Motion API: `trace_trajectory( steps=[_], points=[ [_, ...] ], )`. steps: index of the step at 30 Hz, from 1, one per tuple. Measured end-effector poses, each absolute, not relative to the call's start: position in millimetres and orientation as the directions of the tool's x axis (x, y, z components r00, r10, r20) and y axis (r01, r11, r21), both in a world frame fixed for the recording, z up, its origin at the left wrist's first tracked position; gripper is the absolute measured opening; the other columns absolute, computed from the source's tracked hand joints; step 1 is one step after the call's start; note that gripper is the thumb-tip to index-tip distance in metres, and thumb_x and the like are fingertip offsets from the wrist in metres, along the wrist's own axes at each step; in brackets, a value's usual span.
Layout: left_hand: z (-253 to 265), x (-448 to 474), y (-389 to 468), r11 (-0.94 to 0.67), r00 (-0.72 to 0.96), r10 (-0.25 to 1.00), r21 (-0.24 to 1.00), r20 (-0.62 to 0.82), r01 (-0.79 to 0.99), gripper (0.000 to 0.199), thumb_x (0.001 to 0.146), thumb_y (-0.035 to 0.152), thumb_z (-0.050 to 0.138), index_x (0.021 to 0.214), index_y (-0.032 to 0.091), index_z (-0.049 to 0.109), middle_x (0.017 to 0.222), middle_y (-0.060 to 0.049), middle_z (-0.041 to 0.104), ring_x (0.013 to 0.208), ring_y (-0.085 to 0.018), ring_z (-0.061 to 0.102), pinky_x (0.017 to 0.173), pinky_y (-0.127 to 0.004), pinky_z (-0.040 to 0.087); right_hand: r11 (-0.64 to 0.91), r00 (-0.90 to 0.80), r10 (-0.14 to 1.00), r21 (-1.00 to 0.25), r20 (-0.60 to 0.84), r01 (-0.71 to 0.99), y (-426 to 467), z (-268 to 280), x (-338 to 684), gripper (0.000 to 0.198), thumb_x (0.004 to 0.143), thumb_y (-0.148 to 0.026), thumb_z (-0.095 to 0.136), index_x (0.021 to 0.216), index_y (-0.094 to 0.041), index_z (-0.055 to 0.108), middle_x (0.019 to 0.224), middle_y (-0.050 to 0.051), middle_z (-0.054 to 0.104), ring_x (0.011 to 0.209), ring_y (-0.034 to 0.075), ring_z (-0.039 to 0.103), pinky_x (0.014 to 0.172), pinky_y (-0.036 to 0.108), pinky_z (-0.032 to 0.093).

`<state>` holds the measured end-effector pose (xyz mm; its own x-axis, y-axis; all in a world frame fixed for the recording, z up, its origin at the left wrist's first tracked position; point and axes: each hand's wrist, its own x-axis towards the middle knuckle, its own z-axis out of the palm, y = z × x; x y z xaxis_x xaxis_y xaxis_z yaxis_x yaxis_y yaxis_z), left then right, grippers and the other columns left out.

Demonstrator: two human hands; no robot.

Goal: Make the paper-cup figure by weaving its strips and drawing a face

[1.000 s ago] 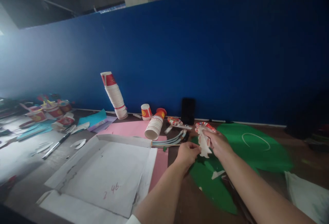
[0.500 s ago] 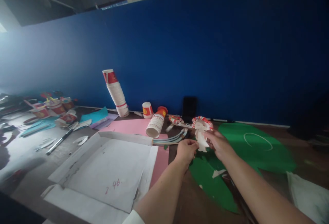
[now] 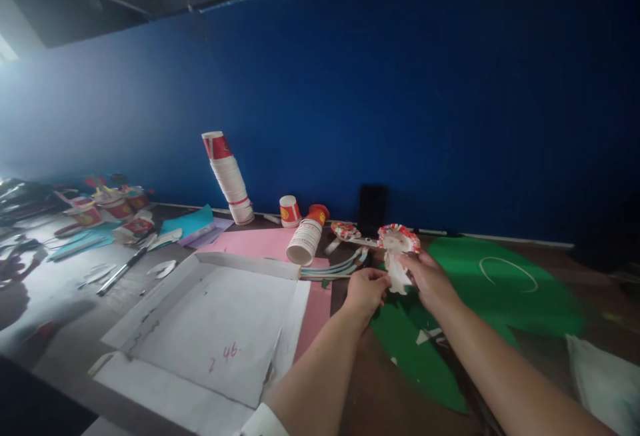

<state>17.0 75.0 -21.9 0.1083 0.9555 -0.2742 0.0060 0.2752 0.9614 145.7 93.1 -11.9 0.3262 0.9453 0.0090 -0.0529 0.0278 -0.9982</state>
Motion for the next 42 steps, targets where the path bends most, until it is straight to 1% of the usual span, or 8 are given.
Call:
trace_trajectory(
  steps=[9, 15, 20, 24, 27, 29, 34, 42],
  points=[
    [-22.9, 17.0, 74.4, 0.259, 0.148, 0.955, 0.966, -0.258, 0.012, 0.009, 0.078, 0.014, 0.063, 0.085, 0.011, 0.068, 0.054, 0.004, 0.053, 0.045, -0.006, 0.046, 0.040, -0.016, 0.033, 0.069, 0.308, 0.951, -0.980, 0.009, -0.187, 94.3, -12.9, 145.0, 0.039, 0.058, -0.026, 0.074, 0.095, -0.021, 0.062, 0.079, 0.003, 0.075, 0.066, 0.022, 0.070, 0.054, 0.027, 0.051],
    [-20.5, 16.6, 73.3, 0.262, 0.150, 0.953, 0.965, -0.262, 0.023, 0.009, 0.078, 0.013, 0.063, 0.086, 0.010, 0.067, 0.052, 0.005, 0.050, 0.043, -0.005, 0.044, 0.039, -0.015, 0.033, 0.100, 0.285, 0.958, -0.972, 0.037, -0.211, 95.5, -13.8, 146.3, 0.041, 0.057, -0.025, 0.076, 0.096, -0.020, 0.064, 0.075, 0.002, 0.074, 0.059, 0.020, 0.068, 0.051, 0.027, 0.049],
    [-18.8, 16.6, 72.6, 0.273, 0.142, 0.952, 0.962, -0.271, 0.008, 0.010, 0.080, 0.014, 0.063, 0.088, 0.010, 0.067, 0.055, 0.004, 0.052, 0.043, -0.005, 0.046, 0.038, -0.014, 0.035, 0.134, 0.317, 0.947, -0.965, 0.057, -0.225, 97.3, -16.9, 146.2, 0.040, 0.056, -0.030, 0.078, 0.092, -0.019, 0.065, 0.072, 0.002, 0.074, 0.058, 0.021, 0.067, 0.049, 0.027, 0.049],
    [-17.1, 18.1, 72.1, 0.284, 0.124, 0.952, 0.958, -0.279, -0.028, 0.015, 0.082, 0.013, 0.060, 0.096, 0.009, 0.065, 0.069, 0.000, 0.060, 0.052, -0.007, 0.055, 0.041, -0.015, 0.041, 0.171, 0.383, 0.921, -0.959, 0.073, -0.228, 104.1, -22.6, 150.8, 0.041, 0.054, -0.031, 0.080, 0.090, -0.019, 0.066, 0.068, 0.000, 0.071, 0.053, 0.017, 0.063, 0.048, 0.027, 0.047],
    [-16.3, 19.0, 71.8, 0.308, 0.114, 0.947, 0.949, -0.299, -0.066, 0.019, 0.084, 0.011, 0.057, 0.102, 0.008, 0.063, 0.081, -0.004, 0.063, 0.057, -0.007, 0.058, 0.044, -0.016, 0.046, 0.198, 0.470, 0.879, -0.958, 0.079, -0.209, 108.8, -24.9, 159.0, 0.036, 0.054, -0.031, 0.079, 0.085, -0.019, 0.066, 0.064, -0.002, 0.068, 0.050, 0.014, 0.059, 0.047, 0.025, 0.045],
    [-17.1, 19.3, 71.8, 0.306, 0.116, 0.948, 0.949, -0.297, -0.069, 0.019, 0.085, 0.010, 0.056, 0.102, 0.007, 0.063, 0.084, -0.005, 0.064, 0.058, -0.008, 0.059, 0.044, -0.016, 0.048, 0.213, 0.529, 0.845, -0.959, 0.085, -0.187, 110.6, -25.2, 165.9, 0.032, 0.054, -0.031, 0.079, 0.081, -0.019, 0.065, 0.061, -0.004, 0.065, 0.048, 0.012, 0.056, 0.046, 0.024, 0.043],
    [-23.5, 20.0, 71.7, 0.267, 0.151, 0.954, 0.963, -0.258, -0.044, 0.013, 0.084, 0.010, 0.057, 0.093, 0.008, 0.065, 0.081, -0.005, 0.062, 0.058, -0.008, 0.059, 0.044, -0.017, 0.048, 0.213, 0.604, 0.791, -0.969, 0.096, -0.125, 111.7, -26.3, 179.9, 0.026, 0.056, -0.029, 0.078, 0.075, -0.018, 0.065, 0.054, -0.005, 0.060, 0.043, 0.010, 0.049, 0.043, 0.023, 0.038],
    [-27.9, 20.8, 70.5, 0.221, 0.195, 0.956, 0.975, -0.220, 0.020, 0.010, 0.083, 0.010, 0.055, 0.085, 0.009, 0.065, 0.071, -0.003, 0.060, 0.056, -0.009, 0.058, 0.044, -0.017, 0.048, 0.202, 0.602, 0.792, -0.973, 0.099, -0.106, 112.5, -28.9, 179.9, 0.028, 0.055, -0.030, 0.078, 0.077, -0.017, 0.066, 0.058, -0.003, 0.063, 0.045, 0.010, 0.051, 0.044, 0.023, 0.040]
  ],
)
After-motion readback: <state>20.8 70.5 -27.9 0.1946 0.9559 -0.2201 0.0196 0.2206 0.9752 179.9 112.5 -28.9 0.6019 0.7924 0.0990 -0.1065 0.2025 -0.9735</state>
